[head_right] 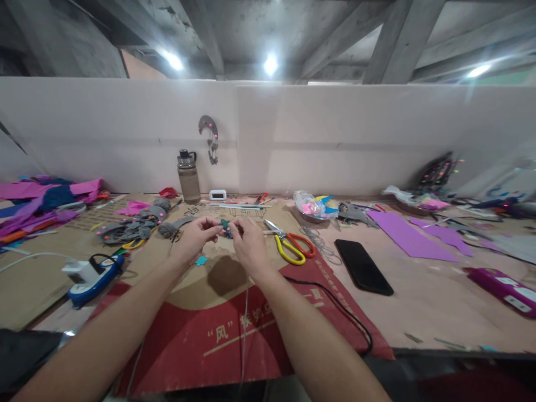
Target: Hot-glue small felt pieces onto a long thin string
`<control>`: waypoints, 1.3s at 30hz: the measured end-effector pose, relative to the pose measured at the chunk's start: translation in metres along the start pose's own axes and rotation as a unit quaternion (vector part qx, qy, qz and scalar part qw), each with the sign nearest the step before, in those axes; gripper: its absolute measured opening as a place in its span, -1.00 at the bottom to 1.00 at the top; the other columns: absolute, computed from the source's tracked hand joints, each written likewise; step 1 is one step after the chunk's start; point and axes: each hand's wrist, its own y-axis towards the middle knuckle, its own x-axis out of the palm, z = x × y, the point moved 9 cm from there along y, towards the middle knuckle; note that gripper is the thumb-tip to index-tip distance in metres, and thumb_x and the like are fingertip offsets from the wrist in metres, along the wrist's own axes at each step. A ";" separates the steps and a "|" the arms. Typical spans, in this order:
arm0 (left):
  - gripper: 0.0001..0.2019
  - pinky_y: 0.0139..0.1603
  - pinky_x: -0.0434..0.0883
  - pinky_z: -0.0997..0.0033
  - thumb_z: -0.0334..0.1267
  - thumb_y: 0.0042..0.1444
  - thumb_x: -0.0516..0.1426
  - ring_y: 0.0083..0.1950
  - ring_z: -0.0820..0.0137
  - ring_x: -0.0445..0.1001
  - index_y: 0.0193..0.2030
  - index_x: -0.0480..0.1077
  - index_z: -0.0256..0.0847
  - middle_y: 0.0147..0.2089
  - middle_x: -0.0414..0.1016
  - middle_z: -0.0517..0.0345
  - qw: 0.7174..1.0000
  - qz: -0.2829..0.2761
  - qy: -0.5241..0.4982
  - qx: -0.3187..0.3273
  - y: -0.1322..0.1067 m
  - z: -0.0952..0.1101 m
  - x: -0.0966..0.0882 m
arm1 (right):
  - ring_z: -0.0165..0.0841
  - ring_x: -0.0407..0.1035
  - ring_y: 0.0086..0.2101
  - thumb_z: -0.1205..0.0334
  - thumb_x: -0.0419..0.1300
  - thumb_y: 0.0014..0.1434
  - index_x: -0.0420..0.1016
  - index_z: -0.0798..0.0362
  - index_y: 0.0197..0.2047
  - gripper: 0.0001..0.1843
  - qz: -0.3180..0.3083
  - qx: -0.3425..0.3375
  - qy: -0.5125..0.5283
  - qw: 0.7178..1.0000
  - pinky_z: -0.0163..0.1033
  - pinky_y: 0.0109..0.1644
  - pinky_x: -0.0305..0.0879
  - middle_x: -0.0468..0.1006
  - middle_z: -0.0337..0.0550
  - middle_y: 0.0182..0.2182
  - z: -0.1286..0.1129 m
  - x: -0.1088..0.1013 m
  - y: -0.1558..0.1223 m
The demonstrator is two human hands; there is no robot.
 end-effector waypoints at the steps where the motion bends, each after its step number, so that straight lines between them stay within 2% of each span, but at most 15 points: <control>1: -0.79 -0.48 0.24 0.50 -0.23 -0.17 0.27 -0.49 0.52 0.33 -0.42 0.37 -0.26 -0.51 0.38 0.23 1.000 0.006 0.000 0.006 0.000 0.000 0.000 | -0.36 0.30 -0.34 0.07 -0.02 0.19 0.42 0.03 -0.38 -0.71 0.006 0.004 -0.003 1.000 -0.25 -0.22 0.17 0.45 -0.18 -0.42 0.001 -0.001 0.000; 4: -0.80 -0.48 0.21 0.51 -0.22 -0.17 0.26 -0.53 0.55 0.25 -0.42 0.39 -0.25 -0.54 0.34 0.26 1.000 0.017 -0.007 0.016 -0.002 0.002 0.000 | -0.34 0.32 -0.34 0.02 0.01 0.17 0.46 0.02 -0.36 -0.68 0.021 0.038 0.015 0.999 -0.22 -0.19 0.18 0.49 -0.17 -0.41 0.010 -0.004 0.001; 11: -0.82 -0.43 0.24 0.48 -0.22 -0.15 0.24 -0.50 0.51 0.29 -0.43 0.38 -0.25 -0.54 0.36 0.25 0.999 0.008 0.027 0.030 -0.008 0.011 0.008 | -0.32 0.39 -0.28 0.03 0.08 0.12 0.55 0.00 -0.30 -0.71 0.018 0.076 0.090 0.993 -0.18 -0.13 0.26 0.57 -0.17 -0.31 0.020 0.000 0.003; 15: -0.82 -0.41 0.26 0.46 -0.22 -0.14 0.24 -0.47 0.48 0.33 -0.42 0.38 -0.24 -0.52 0.38 0.23 0.999 -0.009 0.032 0.034 -0.008 0.009 0.011 | -0.32 0.40 -0.36 0.01 0.08 0.11 0.55 0.02 -0.26 -0.68 -0.003 0.139 0.133 0.981 -0.20 -0.26 0.30 0.57 -0.18 -0.30 0.031 0.006 0.002; 17: -0.83 -0.37 0.28 0.46 -0.24 -0.16 0.24 -0.45 0.47 0.34 -0.41 0.38 -0.24 -0.48 0.40 0.22 0.998 -0.033 0.038 0.036 -0.007 0.009 0.013 | -0.33 0.39 -0.39 0.00 0.06 0.12 0.54 0.04 -0.26 -0.66 -0.017 0.148 0.141 0.979 -0.22 -0.30 0.30 0.56 -0.18 -0.34 0.033 0.008 0.003; 20: -0.80 -0.29 0.31 0.44 -0.30 -0.18 0.25 -0.36 0.43 0.39 -0.34 0.43 -0.24 -0.39 0.45 0.15 0.994 -0.100 0.045 0.012 -0.006 0.008 0.018 | -0.33 0.38 -0.33 0.06 0.06 0.15 0.52 0.04 -0.29 -0.71 -0.015 0.072 0.073 0.995 -0.24 -0.21 0.26 0.55 -0.17 -0.36 0.021 -0.001 0.008; 22: -0.79 -0.34 0.30 0.45 -0.24 -0.11 0.21 -0.38 0.44 0.37 -0.30 0.46 -0.25 -0.38 0.45 0.12 0.995 -0.097 0.030 -0.008 -0.003 0.007 0.012 | -0.35 0.36 -0.29 0.13 0.04 0.18 0.52 0.03 -0.30 -0.75 -0.039 -0.009 0.004 0.999 -0.25 -0.16 0.21 0.54 -0.16 -0.34 0.006 -0.001 0.010; 25: -0.74 -0.45 0.25 0.49 -0.09 0.00 0.14 -0.47 0.48 0.32 -0.37 0.49 -0.26 -0.44 0.42 0.11 0.993 -0.106 0.047 -0.014 0.001 0.008 0.005 | -0.38 0.33 -0.29 0.21 -0.01 0.22 0.51 0.00 -0.27 -0.74 -0.104 -0.098 -0.085 0.986 -0.30 -0.19 0.17 0.50 -0.15 -0.35 -0.010 0.009 0.005; 28: -0.77 -0.49 0.23 0.51 -0.09 -0.06 0.20 -0.52 0.50 0.28 -0.46 0.49 -0.23 -0.53 0.39 0.16 0.985 -0.131 0.107 -0.012 0.001 0.009 0.004 | -0.40 0.32 -0.32 0.22 -0.02 0.24 0.50 -0.01 -0.26 -0.74 -0.144 -0.129 -0.159 0.968 -0.33 -0.26 0.13 0.48 -0.15 -0.36 -0.016 0.018 -0.001; 33: -0.82 -0.51 0.29 0.50 -0.18 -0.15 0.26 -0.56 0.50 0.32 -0.42 0.48 -0.24 -0.55 0.43 0.16 0.980 -0.161 0.110 -0.047 -0.002 0.004 0.006 | -0.39 0.29 -0.34 0.19 0.01 0.23 0.50 -0.02 -0.27 -0.77 -0.158 -0.166 -0.240 0.943 -0.31 -0.31 0.07 0.47 -0.15 -0.36 -0.021 0.024 -0.006; 36: -0.83 -0.49 0.32 0.49 -0.23 -0.16 0.27 -0.55 0.49 0.36 -0.41 0.45 -0.25 -0.55 0.45 0.15 0.977 -0.175 0.106 -0.061 -0.003 0.000 0.007 | -0.38 0.28 -0.34 0.19 0.01 0.23 0.50 -0.01 -0.29 -0.77 -0.161 -0.192 -0.253 0.934 -0.30 -0.32 0.05 0.46 -0.15 -0.36 -0.023 0.026 -0.008; 39: -0.82 -0.46 0.34 0.47 -0.25 -0.16 0.28 -0.54 0.47 0.38 -0.40 0.43 -0.25 -0.56 0.45 0.14 0.975 -0.188 0.099 -0.070 -0.004 -0.002 0.008 | -0.38 0.29 -0.30 0.18 0.02 0.23 0.49 -0.01 -0.30 -0.77 -0.168 -0.194 -0.230 0.939 -0.30 -0.28 0.07 0.46 -0.15 -0.37 -0.022 0.027 -0.009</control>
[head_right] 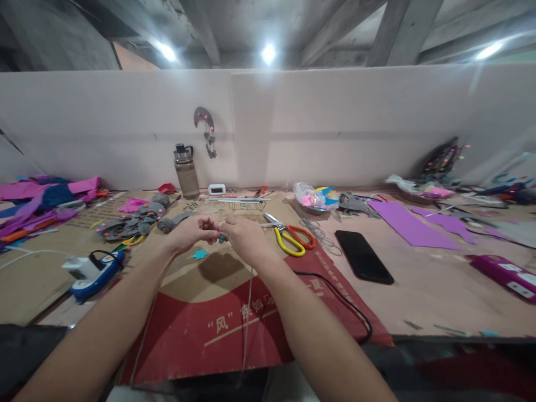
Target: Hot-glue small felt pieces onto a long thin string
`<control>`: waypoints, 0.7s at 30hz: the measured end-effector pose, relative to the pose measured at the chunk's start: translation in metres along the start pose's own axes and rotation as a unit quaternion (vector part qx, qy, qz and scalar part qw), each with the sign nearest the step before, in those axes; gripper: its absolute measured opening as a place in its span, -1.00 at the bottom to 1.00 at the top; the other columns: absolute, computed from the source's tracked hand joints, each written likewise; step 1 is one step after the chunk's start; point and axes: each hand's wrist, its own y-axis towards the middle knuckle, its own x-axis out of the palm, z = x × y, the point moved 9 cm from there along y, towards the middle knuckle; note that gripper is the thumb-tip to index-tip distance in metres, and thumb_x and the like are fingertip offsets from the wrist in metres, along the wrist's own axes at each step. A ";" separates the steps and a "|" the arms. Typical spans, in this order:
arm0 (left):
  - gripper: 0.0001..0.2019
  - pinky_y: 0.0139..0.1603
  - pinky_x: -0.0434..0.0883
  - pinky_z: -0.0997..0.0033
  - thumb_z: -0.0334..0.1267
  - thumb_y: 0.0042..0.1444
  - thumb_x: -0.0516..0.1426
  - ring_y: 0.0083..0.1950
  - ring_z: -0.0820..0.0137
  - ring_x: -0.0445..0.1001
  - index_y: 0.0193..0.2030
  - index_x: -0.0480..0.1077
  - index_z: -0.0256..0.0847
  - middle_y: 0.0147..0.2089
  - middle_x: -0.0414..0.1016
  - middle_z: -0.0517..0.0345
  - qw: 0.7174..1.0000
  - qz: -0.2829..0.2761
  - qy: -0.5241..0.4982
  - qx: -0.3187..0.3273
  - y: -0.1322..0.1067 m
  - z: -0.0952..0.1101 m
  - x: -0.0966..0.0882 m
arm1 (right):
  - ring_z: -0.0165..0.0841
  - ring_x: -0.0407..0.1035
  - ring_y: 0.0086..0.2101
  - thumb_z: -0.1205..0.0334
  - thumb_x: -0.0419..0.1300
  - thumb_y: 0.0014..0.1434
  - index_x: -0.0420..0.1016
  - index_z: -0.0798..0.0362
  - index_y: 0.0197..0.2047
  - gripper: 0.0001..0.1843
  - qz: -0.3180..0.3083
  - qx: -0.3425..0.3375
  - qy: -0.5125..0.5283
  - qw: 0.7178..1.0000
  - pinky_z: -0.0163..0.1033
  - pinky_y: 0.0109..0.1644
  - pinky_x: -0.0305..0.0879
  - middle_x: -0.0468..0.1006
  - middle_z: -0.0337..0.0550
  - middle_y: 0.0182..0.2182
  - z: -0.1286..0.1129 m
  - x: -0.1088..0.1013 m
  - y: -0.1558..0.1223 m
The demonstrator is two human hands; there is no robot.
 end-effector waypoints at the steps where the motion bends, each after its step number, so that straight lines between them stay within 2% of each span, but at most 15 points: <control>1: -0.82 -0.46 0.35 0.47 -0.25 -0.16 0.28 -0.54 0.47 0.38 -0.40 0.43 -0.25 -0.56 0.46 0.14 1.000 -0.005 -0.005 -0.001 0.000 0.000 0.001 | -0.38 0.30 -0.29 0.17 0.02 0.23 0.50 -0.01 -0.30 -0.76 0.000 0.003 0.014 1.000 -0.30 -0.27 0.08 0.46 -0.15 -0.36 0.001 0.000 0.000; 4: -0.79 -0.43 0.36 0.45 -0.25 -0.17 0.28 -0.52 0.47 0.39 -0.35 0.45 -0.26 -0.52 0.47 0.12 1.000 -0.007 -0.019 -0.004 -0.001 0.000 0.001 | -0.39 0.30 -0.28 0.18 0.01 0.23 0.48 0.02 -0.28 -0.77 0.008 0.022 0.055 0.998 -0.31 -0.24 0.11 0.45 -0.14 -0.33 0.005 -0.001 0.001; 7: -0.73 -0.41 0.36 0.45 -0.25 -0.17 0.28 -0.49 0.47 0.40 -0.27 0.48 -0.27 -0.47 0.49 0.10 0.999 0.017 -0.037 -0.015 0.000 -0.002 -0.002 | -0.39 0.29 -0.28 0.24 0.02 0.23 0.44 0.04 -0.25 -0.82 0.024 0.042 0.078 0.996 -0.31 -0.23 0.13 0.43 -0.12 -0.29 0.008 -0.004 0.001; 12: -0.71 -0.39 0.36 0.45 -0.23 -0.17 0.28 -0.48 0.50 0.37 -0.25 0.50 -0.27 -0.45 0.49 0.09 0.996 0.050 -0.073 -0.011 0.002 -0.005 -0.006 | -0.37 0.28 -0.28 0.25 0.02 0.22 0.38 0.05 -0.33 -0.85 0.044 0.076 0.080 0.993 -0.30 -0.20 0.15 0.42 -0.12 -0.30 0.010 -0.008 0.001; 15: -0.73 -0.38 0.36 0.47 -0.27 -0.20 0.30 -0.47 0.51 0.37 -0.29 0.50 -0.28 -0.43 0.49 0.10 0.989 0.062 -0.132 -0.028 0.004 -0.012 -0.006 | -0.36 0.29 -0.27 0.24 0.00 0.23 0.36 0.05 -0.34 -0.84 0.054 0.092 0.077 0.991 -0.30 -0.20 0.15 0.42 -0.13 -0.30 0.010 -0.009 -0.001; 21: -0.79 -0.39 0.39 0.50 -0.38 -0.21 0.30 -0.50 0.55 0.37 -0.36 0.45 -0.29 -0.51 0.42 0.18 0.956 0.082 -0.270 -0.078 0.004 -0.023 0.000 | -0.35 0.30 -0.28 0.21 -0.07 0.27 0.35 0.03 -0.30 -0.79 0.085 0.109 0.058 0.989 -0.30 -0.23 0.14 0.43 -0.10 -0.26 0.013 -0.012 -0.004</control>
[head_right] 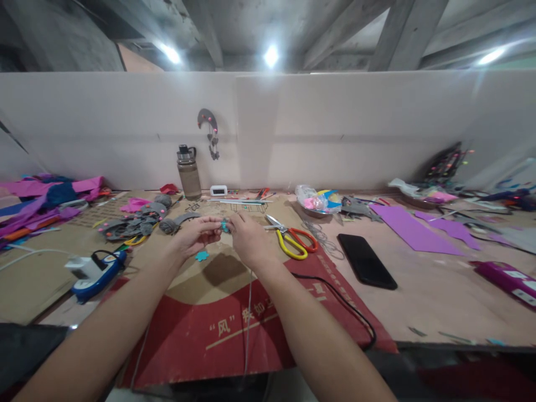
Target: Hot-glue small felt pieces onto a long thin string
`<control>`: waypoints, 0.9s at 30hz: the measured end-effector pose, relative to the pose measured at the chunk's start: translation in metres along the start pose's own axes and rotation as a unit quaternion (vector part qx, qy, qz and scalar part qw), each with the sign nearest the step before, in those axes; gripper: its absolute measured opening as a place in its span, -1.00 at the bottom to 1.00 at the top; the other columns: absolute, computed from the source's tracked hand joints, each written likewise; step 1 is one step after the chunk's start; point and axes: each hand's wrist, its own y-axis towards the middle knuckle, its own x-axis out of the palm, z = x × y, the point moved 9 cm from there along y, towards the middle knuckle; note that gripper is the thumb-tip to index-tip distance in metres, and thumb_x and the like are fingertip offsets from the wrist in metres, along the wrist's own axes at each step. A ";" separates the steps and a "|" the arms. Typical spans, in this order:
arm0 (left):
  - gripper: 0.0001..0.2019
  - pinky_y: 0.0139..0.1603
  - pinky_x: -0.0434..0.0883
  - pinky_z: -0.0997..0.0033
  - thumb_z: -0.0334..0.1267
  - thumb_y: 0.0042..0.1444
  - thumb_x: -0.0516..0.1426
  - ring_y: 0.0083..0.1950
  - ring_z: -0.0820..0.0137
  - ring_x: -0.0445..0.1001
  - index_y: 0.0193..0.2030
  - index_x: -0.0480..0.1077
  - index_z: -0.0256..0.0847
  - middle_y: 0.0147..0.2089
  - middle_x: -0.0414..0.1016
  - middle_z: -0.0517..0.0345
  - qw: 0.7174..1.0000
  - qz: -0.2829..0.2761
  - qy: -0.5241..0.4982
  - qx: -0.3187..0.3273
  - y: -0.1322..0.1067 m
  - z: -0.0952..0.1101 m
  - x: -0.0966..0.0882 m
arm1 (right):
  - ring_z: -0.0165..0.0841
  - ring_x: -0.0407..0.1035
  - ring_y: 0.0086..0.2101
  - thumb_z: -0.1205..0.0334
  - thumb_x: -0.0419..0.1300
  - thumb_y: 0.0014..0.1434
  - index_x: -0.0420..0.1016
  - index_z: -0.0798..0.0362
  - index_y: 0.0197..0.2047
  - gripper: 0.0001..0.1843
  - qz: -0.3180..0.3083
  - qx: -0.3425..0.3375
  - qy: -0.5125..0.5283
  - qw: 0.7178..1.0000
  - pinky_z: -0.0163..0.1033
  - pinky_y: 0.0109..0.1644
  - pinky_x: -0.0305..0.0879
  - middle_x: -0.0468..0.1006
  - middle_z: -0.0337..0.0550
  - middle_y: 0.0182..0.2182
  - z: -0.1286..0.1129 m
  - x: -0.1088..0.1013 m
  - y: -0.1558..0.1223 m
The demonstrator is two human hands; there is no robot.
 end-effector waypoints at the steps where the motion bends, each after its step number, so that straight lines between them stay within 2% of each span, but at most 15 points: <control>1: -0.80 -0.39 0.40 0.50 -0.40 -0.22 0.30 -0.50 0.55 0.37 -0.38 0.44 -0.29 -0.53 0.41 0.19 1.000 0.008 -0.011 -0.003 0.000 -0.001 -0.001 | -0.35 0.30 -0.28 0.20 -0.08 0.27 0.35 0.04 -0.30 -0.77 0.006 0.001 -0.006 1.000 -0.30 -0.23 0.14 0.43 -0.09 -0.26 0.000 -0.001 0.000; 5: -0.84 -0.41 0.41 0.50 -0.41 -0.20 0.27 -0.51 0.52 0.40 -0.47 0.36 -0.29 -0.56 0.41 0.17 0.999 0.039 -0.026 0.017 -0.001 0.002 -0.003 | -0.34 0.30 -0.27 0.18 -0.08 0.28 0.35 0.05 -0.30 -0.75 0.018 0.017 -0.027 0.999 -0.29 -0.22 0.13 0.44 -0.08 -0.28 0.003 -0.002 0.000; 12: -0.75 -0.40 0.43 0.50 -0.39 -0.23 0.29 -0.51 0.51 0.42 -0.48 0.26 -0.27 -0.57 0.40 0.21 0.998 0.021 -0.014 0.056 -0.004 0.008 0.008 | -0.36 0.30 -0.33 0.16 -0.12 0.29 0.34 0.05 -0.37 -0.70 -0.017 0.076 -0.029 0.997 -0.30 -0.29 0.08 0.46 -0.12 -0.36 0.006 0.000 0.000; 15: -0.72 -0.40 0.43 0.49 -0.40 -0.24 0.30 -0.52 0.53 0.41 -0.40 0.28 -0.26 -0.55 0.41 0.24 0.998 0.017 -0.015 0.067 -0.005 0.011 0.010 | -0.40 0.28 -0.42 0.13 -0.12 0.29 0.33 0.05 -0.41 -0.67 -0.032 0.097 -0.022 0.995 -0.32 -0.35 0.04 0.45 -0.16 -0.42 0.006 0.002 0.000; 19: -0.64 -0.41 0.42 0.51 -0.42 -0.25 0.29 -0.53 0.56 0.38 -0.24 0.36 -0.26 -0.50 0.43 0.24 0.997 0.000 0.000 0.074 -0.006 0.011 0.014 | -0.41 0.27 -0.45 0.11 -0.15 0.29 0.34 0.05 -0.44 -0.62 -0.018 0.101 -0.006 0.995 -0.33 -0.37 0.02 0.45 -0.17 -0.47 0.006 0.001 -0.001; 23: -0.77 -0.36 0.42 0.48 -0.35 -0.23 0.30 -0.50 0.55 0.39 -0.39 0.38 -0.31 -0.52 0.40 0.22 0.998 -0.015 0.016 0.061 -0.006 0.007 0.017 | -0.41 0.28 -0.47 0.08 -0.15 0.29 0.35 0.04 -0.51 -0.56 0.002 0.098 0.021 0.995 -0.33 -0.37 0.01 0.45 -0.20 -0.53 0.008 0.000 -0.002; 27: -0.77 -0.36 0.41 0.47 -0.28 -0.22 0.30 -0.48 0.52 0.40 -0.43 0.37 -0.31 -0.52 0.41 0.20 0.998 -0.009 0.030 0.046 -0.005 0.003 0.017 | -0.42 0.26 -0.52 0.02 -0.13 0.27 0.33 0.03 -0.58 -0.51 0.015 0.108 0.052 0.993 -0.32 -0.40 -0.02 0.42 -0.24 -0.60 0.013 -0.002 -0.002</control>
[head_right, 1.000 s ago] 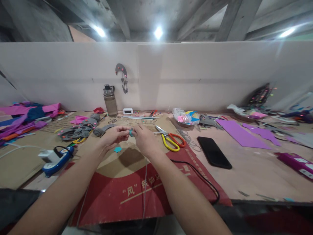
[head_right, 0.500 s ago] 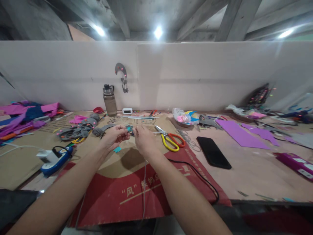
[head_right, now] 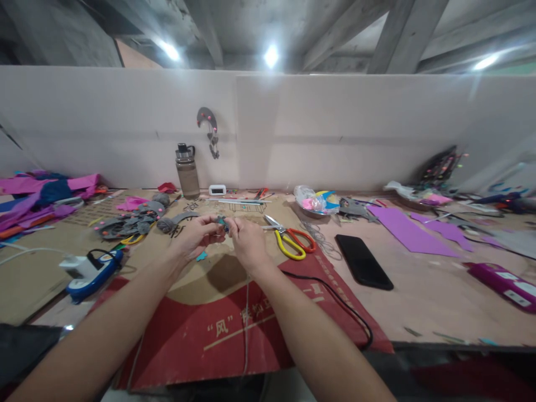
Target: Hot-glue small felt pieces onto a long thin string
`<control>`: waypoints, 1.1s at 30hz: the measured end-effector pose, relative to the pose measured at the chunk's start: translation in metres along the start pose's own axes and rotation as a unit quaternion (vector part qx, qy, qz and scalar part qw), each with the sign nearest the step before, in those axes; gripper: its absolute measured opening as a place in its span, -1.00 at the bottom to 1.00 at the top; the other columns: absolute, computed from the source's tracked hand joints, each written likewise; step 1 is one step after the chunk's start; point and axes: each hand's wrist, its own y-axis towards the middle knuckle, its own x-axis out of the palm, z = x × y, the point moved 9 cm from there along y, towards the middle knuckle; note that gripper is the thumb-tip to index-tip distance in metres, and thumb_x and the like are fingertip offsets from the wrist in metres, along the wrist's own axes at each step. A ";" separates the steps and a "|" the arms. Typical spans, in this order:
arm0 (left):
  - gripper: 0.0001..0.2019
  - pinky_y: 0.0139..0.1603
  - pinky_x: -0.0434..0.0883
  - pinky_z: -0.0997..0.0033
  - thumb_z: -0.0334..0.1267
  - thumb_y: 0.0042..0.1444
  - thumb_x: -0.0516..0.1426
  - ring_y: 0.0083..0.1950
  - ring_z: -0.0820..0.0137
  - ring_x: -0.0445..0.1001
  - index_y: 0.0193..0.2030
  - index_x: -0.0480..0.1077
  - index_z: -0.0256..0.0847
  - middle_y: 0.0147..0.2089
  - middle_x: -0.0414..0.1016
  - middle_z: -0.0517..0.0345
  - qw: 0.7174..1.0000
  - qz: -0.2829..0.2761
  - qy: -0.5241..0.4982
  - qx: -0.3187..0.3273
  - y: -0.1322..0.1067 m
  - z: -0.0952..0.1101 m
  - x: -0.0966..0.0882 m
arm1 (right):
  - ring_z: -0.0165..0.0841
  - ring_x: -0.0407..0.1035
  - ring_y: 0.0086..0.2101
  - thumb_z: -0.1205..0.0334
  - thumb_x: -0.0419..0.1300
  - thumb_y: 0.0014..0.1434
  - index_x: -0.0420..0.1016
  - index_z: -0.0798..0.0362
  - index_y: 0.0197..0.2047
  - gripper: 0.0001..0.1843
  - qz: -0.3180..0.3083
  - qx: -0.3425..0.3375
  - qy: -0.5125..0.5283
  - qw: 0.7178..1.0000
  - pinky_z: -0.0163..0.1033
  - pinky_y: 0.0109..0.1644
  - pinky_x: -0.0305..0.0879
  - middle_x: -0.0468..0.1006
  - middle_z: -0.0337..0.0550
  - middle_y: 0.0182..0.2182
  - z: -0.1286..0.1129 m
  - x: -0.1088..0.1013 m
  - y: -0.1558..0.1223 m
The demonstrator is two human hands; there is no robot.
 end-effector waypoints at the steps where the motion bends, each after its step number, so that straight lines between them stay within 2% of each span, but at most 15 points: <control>1: -0.76 -0.37 0.41 0.47 -0.28 -0.23 0.31 -0.48 0.52 0.40 -0.43 0.37 -0.31 -0.53 0.40 0.21 1.000 0.002 0.005 0.001 0.000 0.000 0.000 | -0.42 0.25 -0.53 0.00 -0.12 0.26 0.33 0.03 -0.60 -0.50 0.000 0.006 0.012 1.000 -0.32 -0.41 -0.03 0.41 -0.25 -0.61 0.002 0.000 0.000; 11: -0.81 -0.43 0.36 0.47 -0.32 -0.21 0.26 -0.54 0.53 0.37 -0.45 0.35 -0.30 -0.54 0.39 0.22 0.998 0.001 0.065 0.022 -0.007 0.006 0.009 | -0.46 0.14 -0.61 -0.18 -0.10 0.18 0.26 0.05 -0.65 -0.43 -0.011 0.064 0.117 0.991 -0.35 -0.48 -0.05 0.27 -0.31 -0.71 0.019 0.006 0.000; 22: -0.77 -0.46 0.31 0.49 -0.36 -0.21 0.26 -0.56 0.52 0.36 -0.53 0.23 -0.25 -0.62 0.37 0.26 0.994 0.004 0.086 0.072 -0.006 0.009 0.012 | -0.47 0.10 -0.64 -0.20 -0.17 0.19 0.21 0.04 -0.68 -0.39 -0.003 0.086 0.130 0.988 -0.35 -0.52 -0.06 0.23 -0.30 -0.73 0.026 0.009 -0.001; 28: -0.82 -0.47 0.31 0.50 -0.29 -0.16 0.25 -0.52 0.53 0.35 -0.39 0.37 -0.29 -0.51 0.40 0.22 0.986 -0.024 0.131 0.097 -0.008 0.013 0.022 | -0.46 0.13 -0.62 -0.19 -0.21 0.21 0.22 0.04 -0.66 -0.39 -0.011 0.106 0.114 0.988 -0.34 -0.51 -0.06 0.26 -0.27 -0.72 0.029 0.013 -0.002; 33: -0.77 -0.48 0.30 0.50 -0.22 -0.20 0.28 -0.55 0.54 0.33 -0.43 0.37 -0.29 -0.54 0.38 0.23 0.992 0.031 0.101 0.076 -0.007 0.012 0.010 | -0.42 0.18 -0.59 -0.16 -0.28 0.22 0.23 0.04 -0.60 -0.40 -0.006 0.107 0.135 0.985 -0.31 -0.48 0.01 0.31 -0.22 -0.66 0.024 0.007 -0.003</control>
